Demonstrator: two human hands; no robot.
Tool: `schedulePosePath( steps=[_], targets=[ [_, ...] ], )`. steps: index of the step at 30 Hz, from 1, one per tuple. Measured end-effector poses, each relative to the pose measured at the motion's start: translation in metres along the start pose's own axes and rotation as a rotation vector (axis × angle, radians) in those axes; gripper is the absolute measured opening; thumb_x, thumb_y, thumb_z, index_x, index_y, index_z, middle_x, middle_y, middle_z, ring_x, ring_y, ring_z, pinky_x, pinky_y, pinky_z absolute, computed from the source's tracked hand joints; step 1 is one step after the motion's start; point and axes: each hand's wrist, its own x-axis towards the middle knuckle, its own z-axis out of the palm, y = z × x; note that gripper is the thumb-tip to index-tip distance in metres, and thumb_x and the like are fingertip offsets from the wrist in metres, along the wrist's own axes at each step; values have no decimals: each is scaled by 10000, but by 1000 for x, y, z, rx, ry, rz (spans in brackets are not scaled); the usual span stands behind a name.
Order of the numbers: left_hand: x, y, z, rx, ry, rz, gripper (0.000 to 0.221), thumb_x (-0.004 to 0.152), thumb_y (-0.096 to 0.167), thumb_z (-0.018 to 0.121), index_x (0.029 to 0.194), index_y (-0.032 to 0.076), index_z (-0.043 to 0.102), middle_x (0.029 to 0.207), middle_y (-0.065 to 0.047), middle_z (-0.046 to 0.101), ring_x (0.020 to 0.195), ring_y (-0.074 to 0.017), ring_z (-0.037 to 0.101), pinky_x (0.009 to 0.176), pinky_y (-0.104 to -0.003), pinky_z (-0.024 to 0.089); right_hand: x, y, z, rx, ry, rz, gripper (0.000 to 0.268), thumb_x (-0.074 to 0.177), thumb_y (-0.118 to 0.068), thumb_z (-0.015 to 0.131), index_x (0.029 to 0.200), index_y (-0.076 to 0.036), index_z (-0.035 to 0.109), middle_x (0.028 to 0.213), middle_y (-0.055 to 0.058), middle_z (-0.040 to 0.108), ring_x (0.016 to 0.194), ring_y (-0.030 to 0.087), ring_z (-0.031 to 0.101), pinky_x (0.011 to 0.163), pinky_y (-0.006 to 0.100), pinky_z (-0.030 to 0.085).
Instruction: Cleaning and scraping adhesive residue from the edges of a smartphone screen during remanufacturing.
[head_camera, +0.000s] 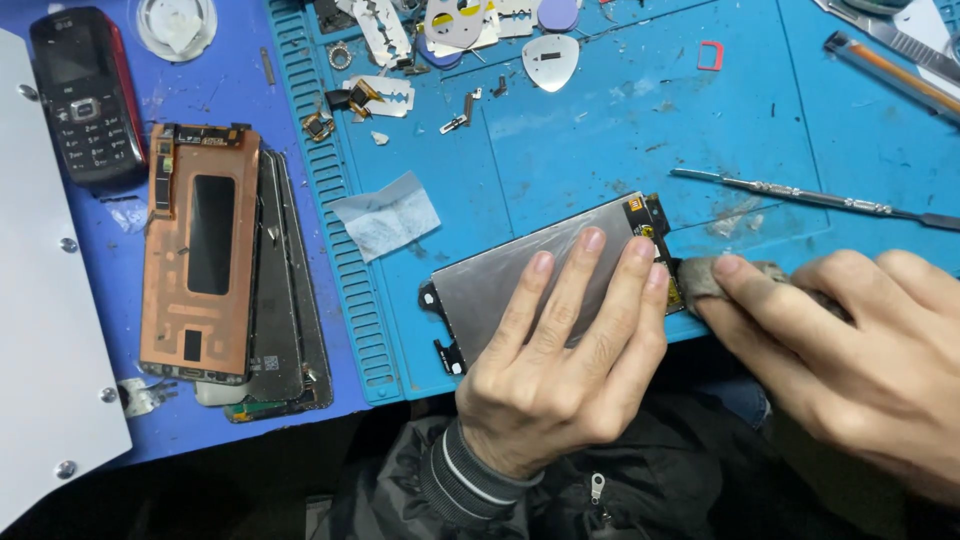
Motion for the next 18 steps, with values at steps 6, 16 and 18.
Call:
schedulePosePath(
  steps=[6, 16, 18],
  targets=[
    [-1, 2, 3, 19, 20, -15, 207, 991, 172, 848, 1197, 154, 850, 1360, -27, 705, 1256, -248, 706, 1125, -396, 487, 13, 4, 6, -127, 61, -6, 370, 857, -158, 730, 1220, -108, 785, 1366, 101, 689, 771, 203, 566, 602, 322, 406],
    [-2, 3, 2, -6, 8, -8, 221, 1002, 160, 834, 1221, 133, 835, 1374, -44, 696, 1268, -259, 698, 1130, -403, 484, 18, 2, -3, -201, 39, 26, 336, 902, -217, 697, 1212, -130, 793, 1346, 66, 703, 776, 176, 544, 613, 287, 421],
    [-2, 3, 3, -15, 19, -18, 221, 995, 175, 855, 1212, 133, 834, 1361, -43, 707, 1263, -255, 701, 1127, -406, 489, 4, 9, -2, 76, -6, 59, 524, 798, -167, 673, 1313, -83, 717, 1306, 142, 661, 737, 204, 550, 627, 339, 520]
  ],
)
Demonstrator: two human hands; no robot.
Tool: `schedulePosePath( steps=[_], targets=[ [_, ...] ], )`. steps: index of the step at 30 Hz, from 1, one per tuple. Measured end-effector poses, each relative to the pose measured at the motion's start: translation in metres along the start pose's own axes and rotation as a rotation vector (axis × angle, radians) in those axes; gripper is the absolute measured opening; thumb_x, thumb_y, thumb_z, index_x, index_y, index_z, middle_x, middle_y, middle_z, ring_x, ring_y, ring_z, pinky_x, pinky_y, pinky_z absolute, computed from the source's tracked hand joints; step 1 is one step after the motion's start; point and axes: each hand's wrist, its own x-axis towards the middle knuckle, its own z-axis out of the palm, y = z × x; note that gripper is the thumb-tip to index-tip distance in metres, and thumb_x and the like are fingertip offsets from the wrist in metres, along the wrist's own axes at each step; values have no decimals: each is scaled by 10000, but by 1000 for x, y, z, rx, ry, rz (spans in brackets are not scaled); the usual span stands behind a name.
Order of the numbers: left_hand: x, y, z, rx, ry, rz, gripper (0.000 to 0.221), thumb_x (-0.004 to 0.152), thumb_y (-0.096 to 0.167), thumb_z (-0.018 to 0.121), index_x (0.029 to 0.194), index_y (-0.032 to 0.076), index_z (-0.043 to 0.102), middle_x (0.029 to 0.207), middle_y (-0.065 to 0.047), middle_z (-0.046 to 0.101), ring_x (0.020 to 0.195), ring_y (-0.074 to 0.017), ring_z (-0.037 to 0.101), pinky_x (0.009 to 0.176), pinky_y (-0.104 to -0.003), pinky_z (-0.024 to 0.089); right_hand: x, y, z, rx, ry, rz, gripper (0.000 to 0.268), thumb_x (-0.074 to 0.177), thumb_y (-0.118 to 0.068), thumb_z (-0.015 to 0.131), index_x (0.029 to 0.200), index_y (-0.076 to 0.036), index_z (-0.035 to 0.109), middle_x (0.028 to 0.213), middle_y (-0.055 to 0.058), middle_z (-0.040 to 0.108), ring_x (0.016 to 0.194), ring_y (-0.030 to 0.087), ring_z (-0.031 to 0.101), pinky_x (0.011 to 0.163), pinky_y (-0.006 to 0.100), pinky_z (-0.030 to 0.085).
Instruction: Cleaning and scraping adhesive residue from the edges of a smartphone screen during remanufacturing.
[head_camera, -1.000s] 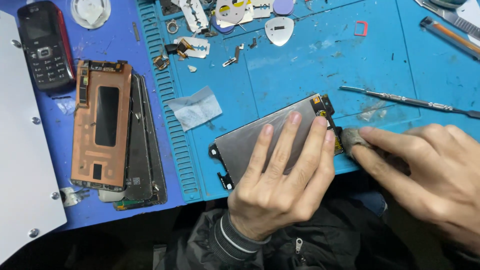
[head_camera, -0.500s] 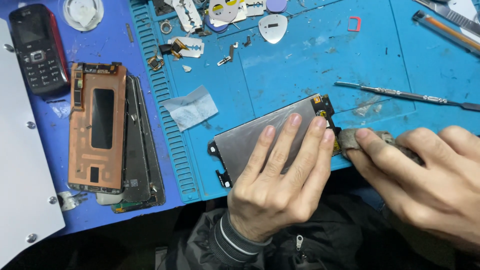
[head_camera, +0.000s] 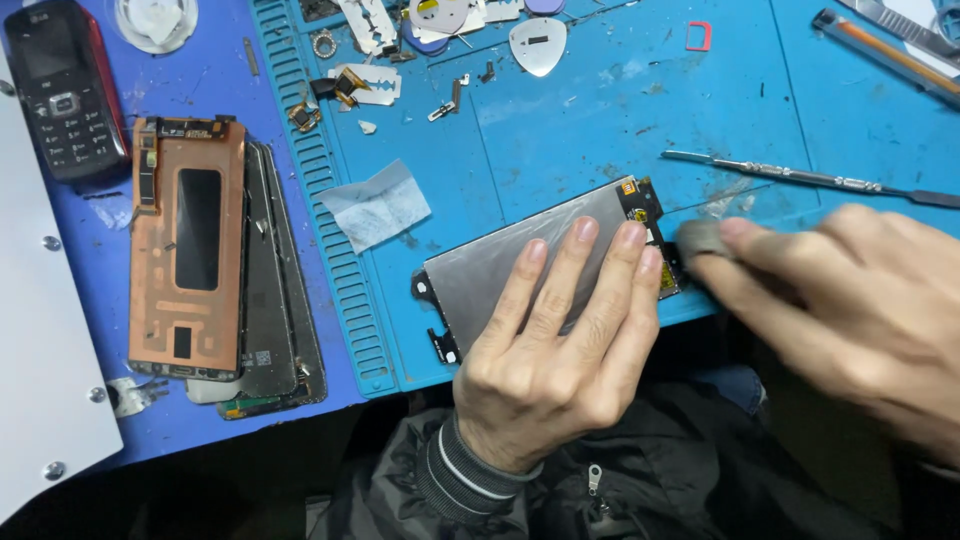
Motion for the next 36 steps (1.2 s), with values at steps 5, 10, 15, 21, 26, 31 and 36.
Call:
schedulePosePath(
  steps=[5, 10, 15, 21, 26, 31, 36],
  targets=[
    [-3, -1, 3, 12, 20, 15, 214, 989, 174, 876, 1198, 144, 839, 1367, -43, 695, 1268, -261, 692, 1118, -409, 512, -17, 4, 5, 291, 18, 89, 393, 710, -124, 730, 1089, -21, 759, 1144, 288, 702, 588, 263, 641, 505, 370, 551],
    [-2, -1, 1, 12, -3, 12, 223, 1003, 171, 833, 1224, 145, 842, 1397, -51, 675, 1296, -265, 674, 1146, -412, 480, 1, -14, -2, 92, 20, -10, 452, 773, -134, 684, 1214, -50, 734, 1262, 159, 678, 666, 203, 537, 574, 320, 504],
    [0, 1, 0, 13, -6, 6, 223, 998, 155, 834, 1221, 141, 835, 1371, -37, 699, 1267, -255, 696, 1132, -409, 488, -4, -17, -1, 52, 48, -24, 428, 789, -124, 675, 1203, -35, 735, 1257, 167, 676, 655, 228, 531, 538, 337, 487],
    [2, 0, -1, 31, 1, 24, 236, 986, 149, 821, 1221, 132, 824, 1357, -30, 701, 1256, -251, 697, 1103, -400, 511, 9, -12, -3, -28, 66, -17, 403, 831, -138, 675, 1222, -73, 747, 1245, 92, 669, 723, 195, 542, 523, 299, 455],
    [2, 1, 0, 65, 6, 29, 209, 984, 168, 846, 1193, 155, 832, 1352, -21, 707, 1238, -242, 708, 1102, -396, 512, 2, -7, -1, -14, 13, -42, 467, 822, -192, 645, 1276, -108, 715, 1181, 65, 648, 687, 183, 547, 518, 295, 471],
    [1, 3, -2, 78, -13, 17, 173, 1007, 183, 817, 1179, 162, 827, 1377, -16, 695, 1255, -241, 700, 1135, -404, 474, 3, -8, -5, 23, 38, -57, 441, 820, -186, 626, 1241, -88, 713, 1257, 56, 661, 705, 198, 549, 530, 310, 469],
    [2, 4, 0, 93, 14, 22, 162, 979, 172, 849, 1138, 174, 820, 1324, -25, 728, 1239, -241, 695, 1115, -405, 494, 9, -15, -3, -190, 55, 38, 276, 910, -203, 697, 1172, -170, 776, 1222, -53, 645, 663, 150, 518, 523, 276, 437]
  ],
)
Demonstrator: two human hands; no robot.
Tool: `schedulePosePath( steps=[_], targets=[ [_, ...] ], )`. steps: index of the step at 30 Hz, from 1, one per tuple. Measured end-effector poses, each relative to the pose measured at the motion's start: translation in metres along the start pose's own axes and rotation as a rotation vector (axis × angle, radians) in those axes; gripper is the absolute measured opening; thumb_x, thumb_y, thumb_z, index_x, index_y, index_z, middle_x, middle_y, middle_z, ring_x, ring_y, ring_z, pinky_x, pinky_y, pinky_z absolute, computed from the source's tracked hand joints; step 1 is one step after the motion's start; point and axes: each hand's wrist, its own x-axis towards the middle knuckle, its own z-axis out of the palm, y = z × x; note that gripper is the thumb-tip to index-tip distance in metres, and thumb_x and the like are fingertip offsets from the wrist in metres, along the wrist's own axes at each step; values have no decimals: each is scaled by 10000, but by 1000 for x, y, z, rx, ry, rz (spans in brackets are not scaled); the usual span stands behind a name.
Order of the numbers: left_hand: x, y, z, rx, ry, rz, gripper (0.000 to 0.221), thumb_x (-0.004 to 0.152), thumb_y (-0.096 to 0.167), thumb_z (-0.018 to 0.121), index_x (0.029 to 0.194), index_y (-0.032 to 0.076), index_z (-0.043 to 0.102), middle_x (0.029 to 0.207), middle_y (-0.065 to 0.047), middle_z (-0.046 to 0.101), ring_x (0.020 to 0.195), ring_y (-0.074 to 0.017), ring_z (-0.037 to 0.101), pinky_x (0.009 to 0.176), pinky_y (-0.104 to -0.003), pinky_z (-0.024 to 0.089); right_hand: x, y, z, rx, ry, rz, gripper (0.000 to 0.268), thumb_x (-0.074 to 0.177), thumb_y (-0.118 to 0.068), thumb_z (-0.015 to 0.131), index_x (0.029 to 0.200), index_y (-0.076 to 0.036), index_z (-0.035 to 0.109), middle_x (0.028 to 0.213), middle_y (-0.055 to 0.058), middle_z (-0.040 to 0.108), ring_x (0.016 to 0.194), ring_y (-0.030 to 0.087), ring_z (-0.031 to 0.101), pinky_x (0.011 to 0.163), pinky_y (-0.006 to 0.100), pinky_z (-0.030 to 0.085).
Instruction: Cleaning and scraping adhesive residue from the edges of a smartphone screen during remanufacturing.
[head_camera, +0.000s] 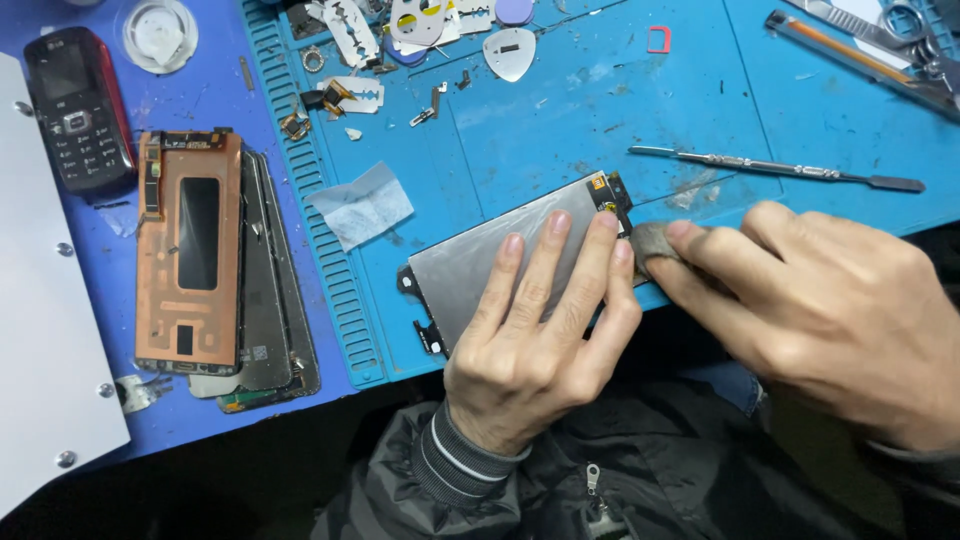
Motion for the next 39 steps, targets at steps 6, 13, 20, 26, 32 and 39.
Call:
schedulePosePath(
  steps=[6, 13, 20, 26, 32, 39],
  targets=[
    [0, -1, -1, 17, -4, 8, 146, 995, 176, 822, 1141, 177, 816, 1350, -6, 712, 1255, -230, 689, 1124, -391, 482, 4, -2, -7, 108, -22, 35, 374, 867, -210, 635, 1222, -132, 721, 1181, 2, 624, 763, 202, 572, 572, 317, 476],
    [-2, 0, 0, 8, 4, 19, 163, 1010, 177, 810, 1170, 149, 820, 1364, -35, 705, 1260, -256, 694, 1136, -401, 470, -6, 0, -6, 27, -120, -62, 529, 802, -169, 628, 1327, -124, 677, 1235, 42, 635, 728, 154, 559, 500, 250, 500],
    [-3, -2, 0, -2, 4, 32, 145, 1008, 164, 803, 1146, 128, 825, 1362, -63, 700, 1232, -272, 715, 1114, -413, 507, 1, -8, -8, -3, -52, -13, 429, 836, -180, 641, 1255, -118, 712, 1268, 18, 645, 714, 175, 548, 529, 279, 461],
    [-4, -2, 1, 11, 5, 31, 120, 1010, 170, 805, 1126, 147, 819, 1364, -58, 702, 1252, -268, 695, 1129, -413, 493, -5, -1, -8, 43, -82, -42, 495, 794, -182, 621, 1278, -105, 691, 1288, 62, 632, 722, 184, 553, 514, 280, 473],
    [-3, -2, 1, 13, 7, 31, 125, 1003, 164, 817, 1127, 150, 819, 1348, -59, 713, 1256, -261, 689, 1132, -410, 486, -7, -3, -4, -6, -45, -32, 403, 849, -175, 653, 1242, -127, 731, 1254, 21, 641, 669, 172, 522, 491, 278, 436],
    [-3, -1, 1, 22, 25, 17, 104, 1009, 170, 829, 1112, 163, 828, 1355, -38, 712, 1271, -247, 673, 1144, -395, 471, -13, 11, 4, 121, 5, -154, 412, 819, -179, 646, 1207, -72, 740, 1298, 122, 648, 634, 200, 530, 471, 307, 454]
  ],
)
